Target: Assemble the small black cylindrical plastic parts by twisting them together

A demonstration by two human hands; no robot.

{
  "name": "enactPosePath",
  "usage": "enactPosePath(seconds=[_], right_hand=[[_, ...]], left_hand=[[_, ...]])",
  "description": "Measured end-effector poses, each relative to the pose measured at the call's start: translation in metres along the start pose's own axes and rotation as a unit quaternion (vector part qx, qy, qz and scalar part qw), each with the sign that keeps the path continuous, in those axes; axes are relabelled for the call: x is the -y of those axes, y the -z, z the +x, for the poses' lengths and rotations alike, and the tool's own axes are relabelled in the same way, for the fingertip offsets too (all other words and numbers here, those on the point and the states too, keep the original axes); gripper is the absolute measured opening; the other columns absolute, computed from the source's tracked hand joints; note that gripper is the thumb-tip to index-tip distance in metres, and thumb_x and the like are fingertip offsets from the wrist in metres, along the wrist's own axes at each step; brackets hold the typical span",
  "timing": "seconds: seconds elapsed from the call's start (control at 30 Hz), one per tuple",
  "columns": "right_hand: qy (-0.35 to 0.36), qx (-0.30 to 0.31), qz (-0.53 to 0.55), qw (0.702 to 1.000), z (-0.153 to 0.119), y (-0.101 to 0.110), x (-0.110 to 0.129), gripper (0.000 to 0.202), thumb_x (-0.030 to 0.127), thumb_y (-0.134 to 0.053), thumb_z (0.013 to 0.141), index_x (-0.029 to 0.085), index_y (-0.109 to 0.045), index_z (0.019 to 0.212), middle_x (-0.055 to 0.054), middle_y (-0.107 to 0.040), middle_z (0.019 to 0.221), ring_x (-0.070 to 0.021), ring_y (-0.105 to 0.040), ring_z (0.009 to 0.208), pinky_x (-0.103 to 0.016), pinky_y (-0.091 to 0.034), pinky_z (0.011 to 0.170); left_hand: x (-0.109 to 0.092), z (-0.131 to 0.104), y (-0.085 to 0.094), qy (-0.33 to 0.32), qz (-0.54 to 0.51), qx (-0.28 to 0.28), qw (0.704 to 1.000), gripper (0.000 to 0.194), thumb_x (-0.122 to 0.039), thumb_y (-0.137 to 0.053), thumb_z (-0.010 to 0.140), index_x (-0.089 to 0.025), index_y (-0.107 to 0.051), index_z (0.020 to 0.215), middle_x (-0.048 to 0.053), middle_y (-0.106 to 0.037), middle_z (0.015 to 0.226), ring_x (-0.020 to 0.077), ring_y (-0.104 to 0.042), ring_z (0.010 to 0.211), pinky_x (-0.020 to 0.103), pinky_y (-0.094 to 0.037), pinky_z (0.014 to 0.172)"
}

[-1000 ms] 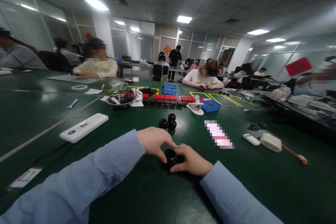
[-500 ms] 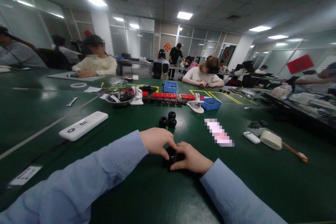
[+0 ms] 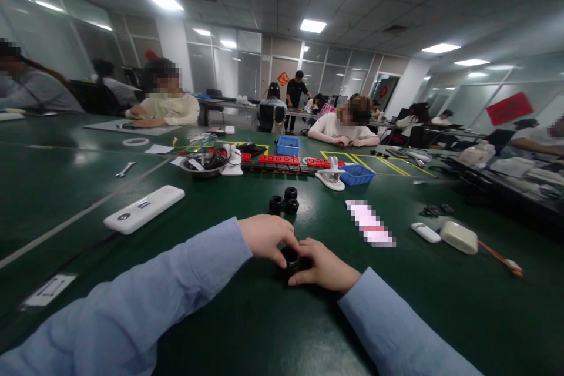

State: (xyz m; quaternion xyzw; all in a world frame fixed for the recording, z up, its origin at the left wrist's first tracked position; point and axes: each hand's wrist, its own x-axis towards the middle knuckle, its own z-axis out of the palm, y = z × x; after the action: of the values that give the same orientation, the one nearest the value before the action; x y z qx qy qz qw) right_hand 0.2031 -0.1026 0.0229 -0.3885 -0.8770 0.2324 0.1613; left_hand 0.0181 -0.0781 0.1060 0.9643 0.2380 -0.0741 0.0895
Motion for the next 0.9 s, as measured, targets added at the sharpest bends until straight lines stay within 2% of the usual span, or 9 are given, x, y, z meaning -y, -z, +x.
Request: enactPosePath(seconds=[0.47,0.67,0.9], right_hand=[[-0.003,0.002,0.006,1.0,0.0,0.0,0.001,0.04,0.046,-0.073,0.063,0.022,-0.067,0.095,-0.003,-0.062,0.087,-0.0207,-0.054,0.084,-0.03,-0.041,0.074],[0.002,0.001,0.006,1.0,0.0,-0.001,0.001,0.038,0.045,-0.072,0.065,0.022,-0.067,0.095,-0.003,-0.062,0.088,-0.021,-0.054,0.085,-0.031,-0.041,0.076],[-0.008,0.006,-0.001,1.0,0.001,0.0,0.002,0.037,0.046,-0.073,0.064,0.021,-0.067,0.091,-0.003,-0.062,0.086,-0.0204,-0.054,0.083,-0.03,-0.041,0.075]], left_hand=[[0.0,0.001,-0.004,0.012,0.007,-0.012,1.0,0.04,-0.036,-0.068,0.071,-0.03,-0.061,0.11,0.002,-0.061,0.097,0.0195,-0.057,0.089,0.025,-0.043,0.068],[-0.008,-0.001,-0.003,0.046,0.011,-0.029,0.998,0.04,-0.037,-0.07,0.068,-0.025,-0.064,0.105,0.002,-0.063,0.098,0.0202,-0.058,0.092,0.026,-0.044,0.073],[-0.021,-0.003,-0.005,0.094,0.05,-0.046,0.993,0.036,-0.043,-0.07,0.067,-0.02,-0.067,0.094,0.005,-0.065,0.089,0.0222,-0.06,0.085,0.027,-0.046,0.068]])
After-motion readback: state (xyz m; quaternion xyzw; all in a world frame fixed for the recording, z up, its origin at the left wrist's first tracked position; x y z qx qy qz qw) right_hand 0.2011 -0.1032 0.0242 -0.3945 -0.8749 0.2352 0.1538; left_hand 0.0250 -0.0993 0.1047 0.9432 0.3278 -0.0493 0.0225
